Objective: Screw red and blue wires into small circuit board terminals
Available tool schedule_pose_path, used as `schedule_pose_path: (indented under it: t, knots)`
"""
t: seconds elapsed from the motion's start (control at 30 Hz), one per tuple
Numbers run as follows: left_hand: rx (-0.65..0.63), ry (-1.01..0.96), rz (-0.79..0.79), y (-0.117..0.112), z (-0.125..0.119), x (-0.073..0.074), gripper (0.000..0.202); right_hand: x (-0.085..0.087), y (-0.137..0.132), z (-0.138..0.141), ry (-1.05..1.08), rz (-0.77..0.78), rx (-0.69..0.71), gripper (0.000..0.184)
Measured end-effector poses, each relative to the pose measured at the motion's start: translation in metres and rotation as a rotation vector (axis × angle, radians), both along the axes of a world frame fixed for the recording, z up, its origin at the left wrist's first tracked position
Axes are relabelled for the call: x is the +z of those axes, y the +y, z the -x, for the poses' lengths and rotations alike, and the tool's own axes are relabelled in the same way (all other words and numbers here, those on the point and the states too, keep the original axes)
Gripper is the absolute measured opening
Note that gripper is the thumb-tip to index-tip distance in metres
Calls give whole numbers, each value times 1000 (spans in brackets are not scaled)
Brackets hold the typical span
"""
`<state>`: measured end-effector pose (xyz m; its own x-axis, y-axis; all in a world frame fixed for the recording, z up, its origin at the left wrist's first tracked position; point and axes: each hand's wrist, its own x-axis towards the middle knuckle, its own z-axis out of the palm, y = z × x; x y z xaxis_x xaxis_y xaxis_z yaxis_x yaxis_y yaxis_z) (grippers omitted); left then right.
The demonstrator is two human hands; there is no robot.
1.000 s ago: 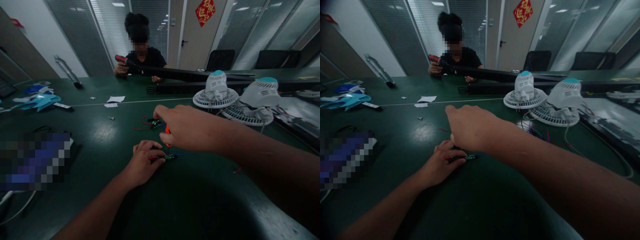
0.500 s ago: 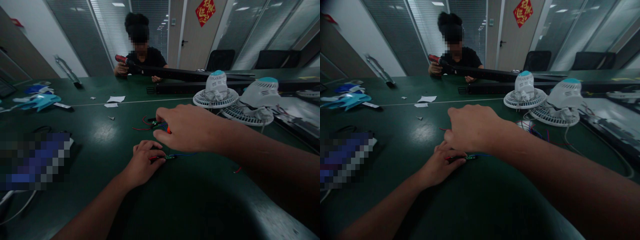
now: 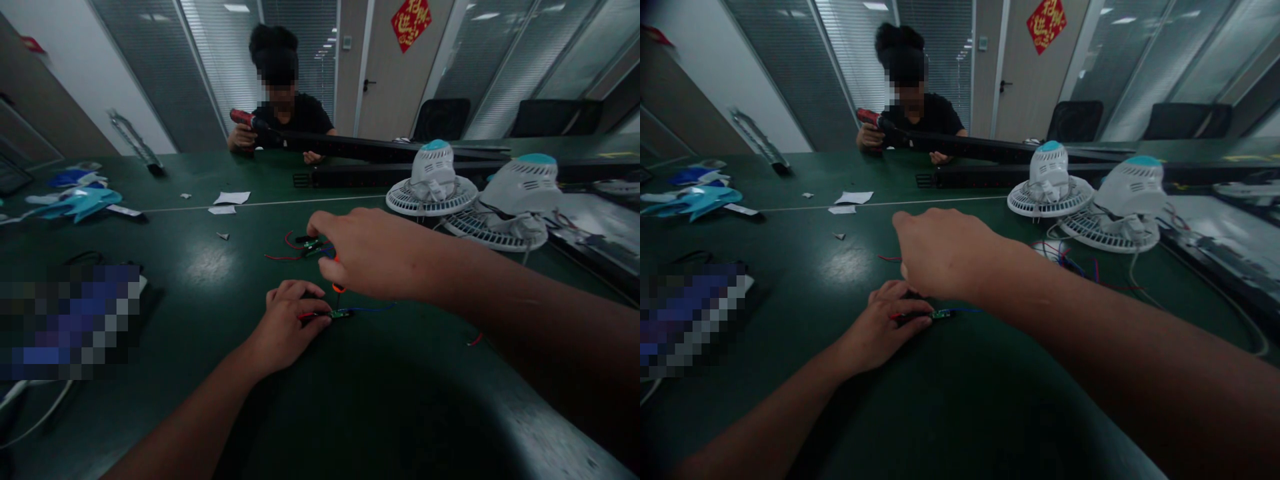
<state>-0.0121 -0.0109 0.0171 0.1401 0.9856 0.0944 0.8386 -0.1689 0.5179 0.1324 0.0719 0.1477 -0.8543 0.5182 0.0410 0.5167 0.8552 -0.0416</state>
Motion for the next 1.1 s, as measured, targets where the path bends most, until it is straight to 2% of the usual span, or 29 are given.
schedule_pose_path:
  t: [1.1]
  knots:
    - [6, -14, -17, 0, 0, -2, 15, 0, 0, 1, 48, 49, 49, 50]
